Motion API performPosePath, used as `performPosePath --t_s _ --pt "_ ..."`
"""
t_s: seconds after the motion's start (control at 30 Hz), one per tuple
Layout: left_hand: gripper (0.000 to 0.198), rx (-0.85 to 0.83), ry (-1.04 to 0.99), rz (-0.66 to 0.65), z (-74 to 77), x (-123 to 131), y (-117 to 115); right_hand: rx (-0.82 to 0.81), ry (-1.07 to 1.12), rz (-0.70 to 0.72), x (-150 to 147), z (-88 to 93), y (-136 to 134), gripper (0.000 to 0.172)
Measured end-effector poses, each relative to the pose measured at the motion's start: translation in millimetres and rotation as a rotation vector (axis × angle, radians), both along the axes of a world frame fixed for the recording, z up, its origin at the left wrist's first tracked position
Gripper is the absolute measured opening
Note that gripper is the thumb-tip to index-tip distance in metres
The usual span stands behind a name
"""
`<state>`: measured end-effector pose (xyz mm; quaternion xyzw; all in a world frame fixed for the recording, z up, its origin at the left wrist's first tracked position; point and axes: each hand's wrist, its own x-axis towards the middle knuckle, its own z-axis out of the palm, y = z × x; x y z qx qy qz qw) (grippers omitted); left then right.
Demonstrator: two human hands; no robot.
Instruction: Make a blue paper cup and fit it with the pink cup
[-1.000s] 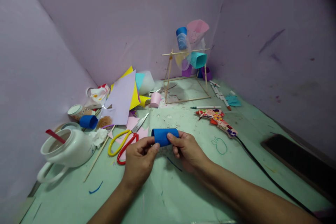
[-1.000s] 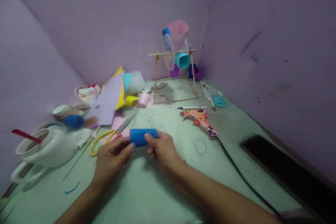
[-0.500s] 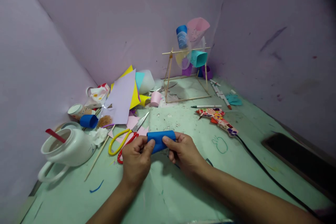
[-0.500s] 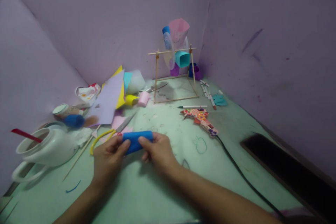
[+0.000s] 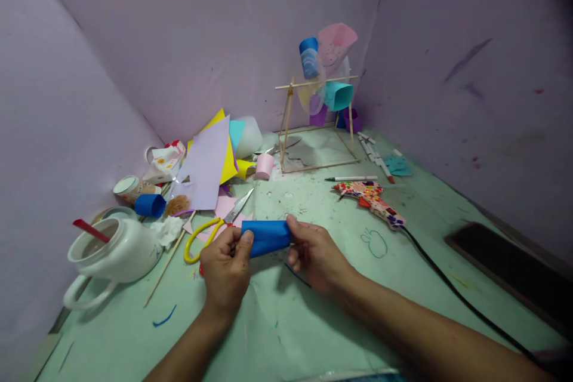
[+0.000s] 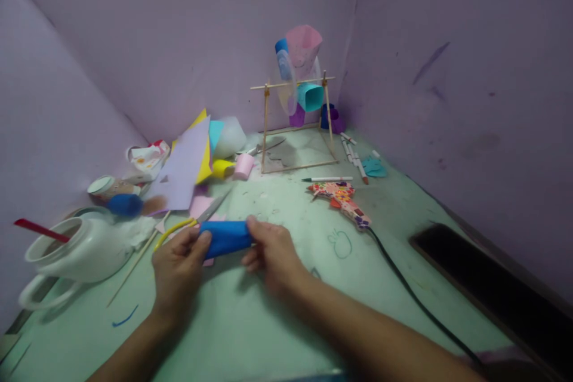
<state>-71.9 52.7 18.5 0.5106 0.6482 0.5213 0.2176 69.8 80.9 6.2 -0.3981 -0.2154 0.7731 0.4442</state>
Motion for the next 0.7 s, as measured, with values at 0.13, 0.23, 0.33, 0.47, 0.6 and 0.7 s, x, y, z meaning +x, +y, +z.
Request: performPosePath --t_s 0.13,0.23,0.33,0.47,0.6,0.7 --pt "0.022 -0.045 -0.104 0.03 -0.1 -6.5 3.8 -0.104 -0.007 -0.062 5.9 9.1 4.7 0.031" --pt "0.024 -0.051 -0.107 0.053 -3.0 -9.3 6.2 -0.03 -0.055 -0.01 7.0 10.7 3.5 0.022" --pt "0.024 -0.047 -0.094 0.062 -3.6 -7.8 6.7 0.027 -0.073 0.061 5.5 9.7 1.6 0.005" --pt "0.025 -0.086 -0.124 0.041 -2.3 -3.8 6.0 0.016 -0.08 0.095 3.9 9.5 2.5 0.007" --pt "0.024 -0.072 -0.055 0.021 -3.8 -1.9 3.3 0.019 -0.146 0.087 2.0 8.2 3.2 0.018" --pt "0.024 -0.026 0.03 0.021 -3.4 0.4 -1.3 0.066 -0.187 0.062 -0.5 4.6 1.7 0.023"
